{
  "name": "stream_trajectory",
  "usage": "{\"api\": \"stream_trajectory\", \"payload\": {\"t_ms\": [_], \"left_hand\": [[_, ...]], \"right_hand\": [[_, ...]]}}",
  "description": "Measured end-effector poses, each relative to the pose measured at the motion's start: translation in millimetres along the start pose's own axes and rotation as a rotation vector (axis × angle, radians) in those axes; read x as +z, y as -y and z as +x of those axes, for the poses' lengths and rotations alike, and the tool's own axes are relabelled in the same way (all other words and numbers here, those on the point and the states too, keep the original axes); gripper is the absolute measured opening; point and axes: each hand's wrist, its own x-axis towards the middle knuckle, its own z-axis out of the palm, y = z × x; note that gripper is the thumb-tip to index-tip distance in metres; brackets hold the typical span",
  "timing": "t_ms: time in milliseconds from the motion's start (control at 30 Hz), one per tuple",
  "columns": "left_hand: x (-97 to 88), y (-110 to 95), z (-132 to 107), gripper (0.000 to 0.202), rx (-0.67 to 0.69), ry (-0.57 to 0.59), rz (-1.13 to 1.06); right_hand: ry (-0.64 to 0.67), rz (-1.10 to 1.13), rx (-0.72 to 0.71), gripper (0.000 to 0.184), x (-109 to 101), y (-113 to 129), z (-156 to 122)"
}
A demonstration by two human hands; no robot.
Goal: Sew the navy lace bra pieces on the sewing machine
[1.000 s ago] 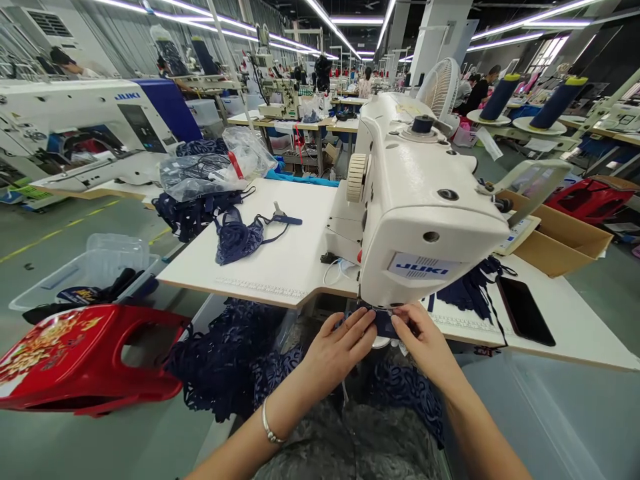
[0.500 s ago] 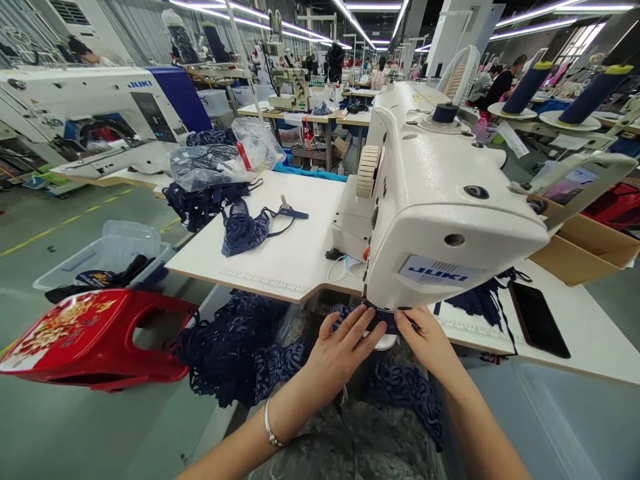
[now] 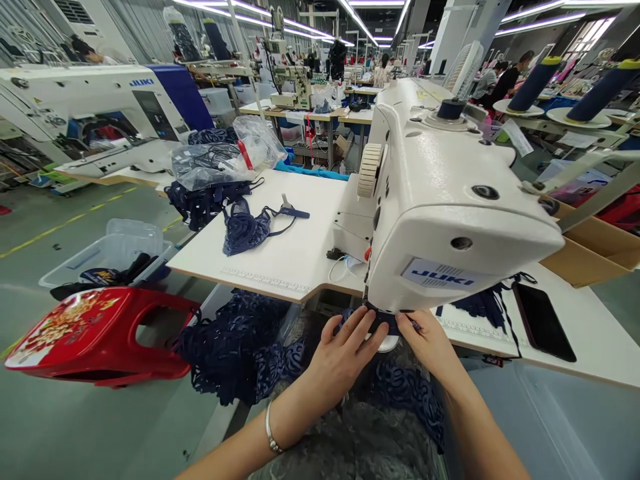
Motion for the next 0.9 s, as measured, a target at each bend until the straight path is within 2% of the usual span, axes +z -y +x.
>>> {"api": "stream_trajectory", "payload": {"t_ms": [233, 367, 700, 900], "left_hand": [[3.1, -0.4, -0.7, 0.040, -0.002, -0.008, -0.010], [2.8, -0.2, -1.1, 0.041, -0.005, -0.003, -0.015], [2.9, -1.4, -1.6, 0.039, -0.017, -0.013, -0.025], [5.2, -1.1, -5.0, 0.039, -0.055, 0.000, -0.067]], "right_hand": [[-0.021, -0.008, -0.032, 0.027, 0.6, 2.0, 0.8], [-0.004, -0.022, -0.001, 0.030, 0.7, 1.9, -0.1], [-0.011, -0.032, -0.005, 0.030, 5.5, -12.4, -2.7], [-0.028, -0.039, -0.020, 0.033, 7.7, -12.7, -2.1]]}}
